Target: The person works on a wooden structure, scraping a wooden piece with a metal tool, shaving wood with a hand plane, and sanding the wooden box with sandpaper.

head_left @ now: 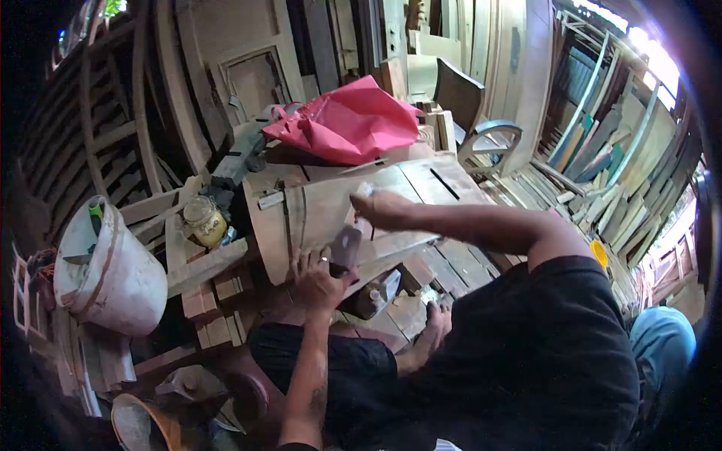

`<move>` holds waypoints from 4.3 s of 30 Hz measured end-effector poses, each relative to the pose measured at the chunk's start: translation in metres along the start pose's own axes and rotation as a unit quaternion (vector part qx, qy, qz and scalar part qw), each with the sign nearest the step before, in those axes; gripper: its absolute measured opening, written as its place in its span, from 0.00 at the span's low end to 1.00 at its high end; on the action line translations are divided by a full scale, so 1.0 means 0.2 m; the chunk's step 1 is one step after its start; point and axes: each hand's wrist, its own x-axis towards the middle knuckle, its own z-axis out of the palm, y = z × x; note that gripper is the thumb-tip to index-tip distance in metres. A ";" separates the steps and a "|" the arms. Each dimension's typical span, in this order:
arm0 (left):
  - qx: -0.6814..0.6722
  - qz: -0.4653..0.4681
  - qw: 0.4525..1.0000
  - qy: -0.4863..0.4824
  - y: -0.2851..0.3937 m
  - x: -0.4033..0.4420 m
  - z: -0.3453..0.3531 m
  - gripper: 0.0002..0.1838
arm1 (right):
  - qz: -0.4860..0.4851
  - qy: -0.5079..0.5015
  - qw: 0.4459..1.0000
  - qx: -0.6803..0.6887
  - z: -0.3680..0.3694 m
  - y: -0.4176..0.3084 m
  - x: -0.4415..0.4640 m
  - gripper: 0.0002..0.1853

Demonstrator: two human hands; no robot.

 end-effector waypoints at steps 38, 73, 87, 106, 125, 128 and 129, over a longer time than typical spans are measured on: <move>-0.051 0.050 0.996 0.054 -0.02 0.00 0.04 0.23 | -0.109 0.130 0.977 -0.127 -1.21 -0.93 -0.41 0.17; -0.112 -0.118 0.986 0.027 0.18 0.17 0.14 0.22 | 0.093 0.248 0.935 0.234 0.07 -0.27 -0.32 0.29; -0.045 -0.035 0.998 0.035 0.10 0.16 0.17 0.23 | -0.022 0.201 0.971 0.128 0.10 -0.41 -0.39 0.29; -0.070 -0.041 0.996 0.033 0.10 0.14 0.18 0.25 | 0.013 0.218 0.960 0.177 0.10 -0.36 -0.38 0.25; -0.069 -0.031 0.997 0.015 0.15 0.16 0.13 0.22 | 0.068 0.258 0.946 0.184 0.10 -0.42 -0.34 0.28; -0.049 -0.005 0.999 0.016 0.13 0.15 0.13 0.21 | 0.014 0.248 0.951 0.186 0.10 -0.46 -0.37 0.27; -0.057 -0.014 0.998 0.016 0.16 0.17 0.11 0.19 | 0.003 0.245 0.950 0.192 0.10 -0.46 -0.37 0.25</move>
